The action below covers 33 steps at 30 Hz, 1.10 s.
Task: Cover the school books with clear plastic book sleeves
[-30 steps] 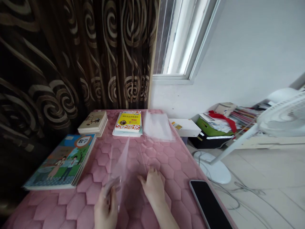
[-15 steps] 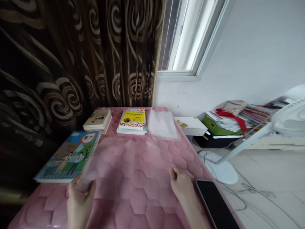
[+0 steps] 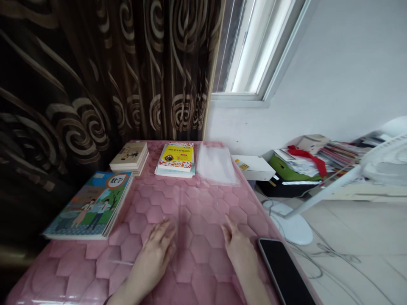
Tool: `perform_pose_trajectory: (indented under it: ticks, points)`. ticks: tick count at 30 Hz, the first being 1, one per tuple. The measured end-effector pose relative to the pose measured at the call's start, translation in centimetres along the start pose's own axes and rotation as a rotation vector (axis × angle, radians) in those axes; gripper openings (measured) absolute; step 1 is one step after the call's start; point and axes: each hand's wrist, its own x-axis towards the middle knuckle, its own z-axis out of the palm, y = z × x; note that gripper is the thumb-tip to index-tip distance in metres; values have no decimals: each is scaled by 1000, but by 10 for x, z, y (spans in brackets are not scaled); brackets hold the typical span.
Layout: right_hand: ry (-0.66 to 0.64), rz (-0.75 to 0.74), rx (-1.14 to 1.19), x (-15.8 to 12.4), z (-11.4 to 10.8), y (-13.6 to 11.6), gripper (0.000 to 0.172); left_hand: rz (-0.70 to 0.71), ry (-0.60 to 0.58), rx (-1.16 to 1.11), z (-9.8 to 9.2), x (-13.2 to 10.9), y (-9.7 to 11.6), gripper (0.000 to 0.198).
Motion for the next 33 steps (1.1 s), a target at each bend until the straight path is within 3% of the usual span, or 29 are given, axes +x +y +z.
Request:
perform_pose_trajectory:
  ticks: [3,5,10,17,22,26,29,33]
  points:
    - [-70,-2,-64,-2,-3,-1,49,50,-221,-56,7,17,5,55]
    - [-115,17,-127,-3,-5,-1,48,10,-287,-52,16,18,5,59]
    - [-155,46,-213,-3,-6,-3,47,-70,-241,26,36,6,9,62]
    - [-131,34,-270,-4,-12,-9,47,-91,-243,61,31,9,17,61]
    - [43,-248,-261,-3,-5,-14,43,-86,-245,41,35,7,14,61]
    - [-63,-381,-161,-8,15,-15,54,-77,-216,32,41,3,11,62]
    - [-131,-367,-130,-10,22,-12,56,-100,-279,-26,33,8,10,62]
    - [-123,-324,-12,3,13,-18,49,-150,-415,-129,0,34,5,50]
